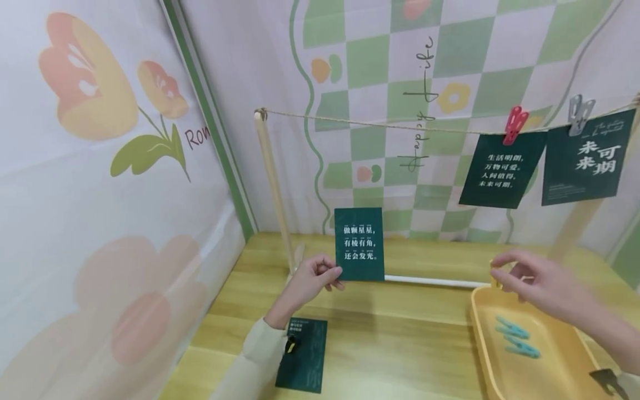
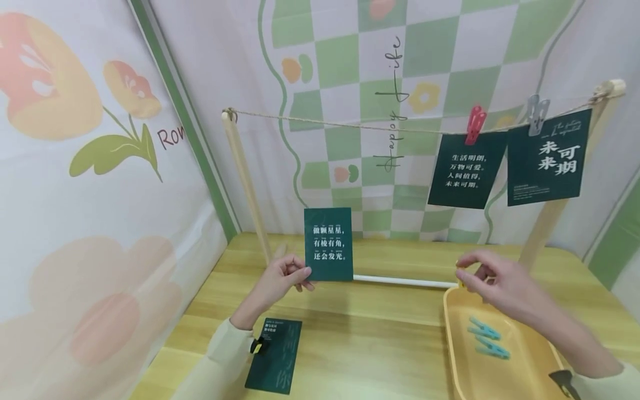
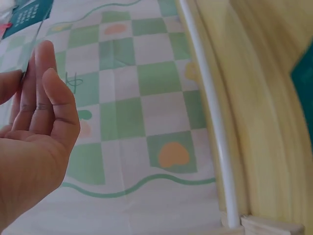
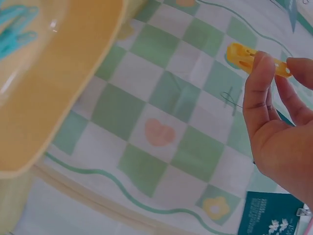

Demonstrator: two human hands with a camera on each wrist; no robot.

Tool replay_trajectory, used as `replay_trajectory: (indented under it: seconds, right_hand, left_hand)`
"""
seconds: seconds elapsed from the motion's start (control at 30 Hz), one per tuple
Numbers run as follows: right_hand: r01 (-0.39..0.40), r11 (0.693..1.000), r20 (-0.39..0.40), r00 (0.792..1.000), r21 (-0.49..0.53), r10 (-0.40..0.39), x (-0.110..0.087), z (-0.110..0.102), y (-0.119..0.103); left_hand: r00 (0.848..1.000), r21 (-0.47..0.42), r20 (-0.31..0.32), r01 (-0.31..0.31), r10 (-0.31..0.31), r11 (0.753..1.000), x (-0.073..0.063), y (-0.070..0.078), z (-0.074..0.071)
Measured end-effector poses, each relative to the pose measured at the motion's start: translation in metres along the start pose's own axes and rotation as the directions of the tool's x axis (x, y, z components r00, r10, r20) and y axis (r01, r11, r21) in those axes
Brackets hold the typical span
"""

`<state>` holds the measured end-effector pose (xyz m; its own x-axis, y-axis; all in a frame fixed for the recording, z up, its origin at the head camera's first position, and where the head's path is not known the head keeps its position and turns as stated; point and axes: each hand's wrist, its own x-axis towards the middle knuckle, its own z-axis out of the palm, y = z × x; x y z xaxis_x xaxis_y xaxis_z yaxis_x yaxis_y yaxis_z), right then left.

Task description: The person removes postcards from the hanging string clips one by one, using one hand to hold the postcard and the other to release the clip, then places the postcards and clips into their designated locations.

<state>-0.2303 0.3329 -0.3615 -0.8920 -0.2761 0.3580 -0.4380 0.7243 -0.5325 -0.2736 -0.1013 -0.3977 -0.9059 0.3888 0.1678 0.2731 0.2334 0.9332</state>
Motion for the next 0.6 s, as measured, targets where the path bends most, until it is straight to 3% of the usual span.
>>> replay_trajectory:
  seconds: [0.23, 0.43, 0.6]
  right_hand:
    - [0.051, 0.998, 0.034, 0.998, 0.037, -0.052, -0.011, 0.02, 0.013]
    - [0.033, 0.999, 0.119, 0.992, 0.043, -0.037, -0.014, 0.027, 0.02]
    - [0.031, 0.999, 0.138, 0.99, 0.041, -0.037, -0.017, 0.03, 0.025]
  left_hand:
    - [0.999, 0.126, 0.003, 0.031, -0.032, 0.992, -0.016, -0.012, -0.005]
    - [0.999, 0.155, 0.022, 0.026, -0.03, 0.988, -0.024, -0.018, -0.01]
    - [0.999, 0.172, 0.034, 0.016, -0.022, 0.985, -0.028, -0.022, -0.016]
